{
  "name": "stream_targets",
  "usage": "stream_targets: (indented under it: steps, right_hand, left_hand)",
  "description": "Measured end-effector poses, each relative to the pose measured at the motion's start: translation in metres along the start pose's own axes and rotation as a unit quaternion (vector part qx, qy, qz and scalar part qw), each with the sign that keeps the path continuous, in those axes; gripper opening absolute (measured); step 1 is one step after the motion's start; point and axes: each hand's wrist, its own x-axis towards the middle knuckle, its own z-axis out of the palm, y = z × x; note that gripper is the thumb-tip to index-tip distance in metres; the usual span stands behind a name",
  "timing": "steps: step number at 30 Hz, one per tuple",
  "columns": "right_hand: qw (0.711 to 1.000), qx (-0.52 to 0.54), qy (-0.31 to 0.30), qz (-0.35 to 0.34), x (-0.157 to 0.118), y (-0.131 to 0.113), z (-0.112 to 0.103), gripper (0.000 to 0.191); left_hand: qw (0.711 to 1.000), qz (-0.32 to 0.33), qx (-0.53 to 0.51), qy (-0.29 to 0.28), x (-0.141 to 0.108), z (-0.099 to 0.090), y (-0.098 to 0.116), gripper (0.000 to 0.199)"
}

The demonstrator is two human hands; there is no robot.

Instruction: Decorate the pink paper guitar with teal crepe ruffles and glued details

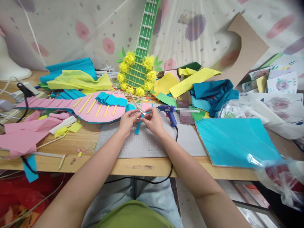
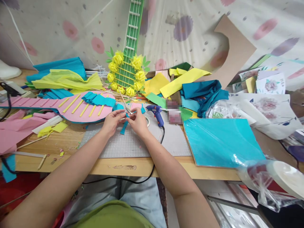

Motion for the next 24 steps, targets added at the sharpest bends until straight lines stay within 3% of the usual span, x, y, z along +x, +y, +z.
stream_targets:
  steps: [10, 20, 24]
  right_hand:
    - [0.999, 0.032, 0.002, -0.008, 0.0002, 0.0031, 0.0033, 0.027]
    - [0.999, 0.034, -0.006, -0.018, -0.0025, -0.0008, 0.0022, 0.024]
    - [0.996, 0.091, -0.006, -0.008, 0.001, 0.0066, 0.0022, 0.026]
  left_hand:
    - [0.998, -0.008, -0.059, 0.028, -0.0004, 0.0038, 0.0008, 0.033]
    - [0.998, 0.0, -0.066, 0.016, 0.0005, 0.0019, 0.0, 0.042]
    - [0.998, 0.001, -0.057, 0.003, -0.0005, 0.0031, 0.0016, 0.039]
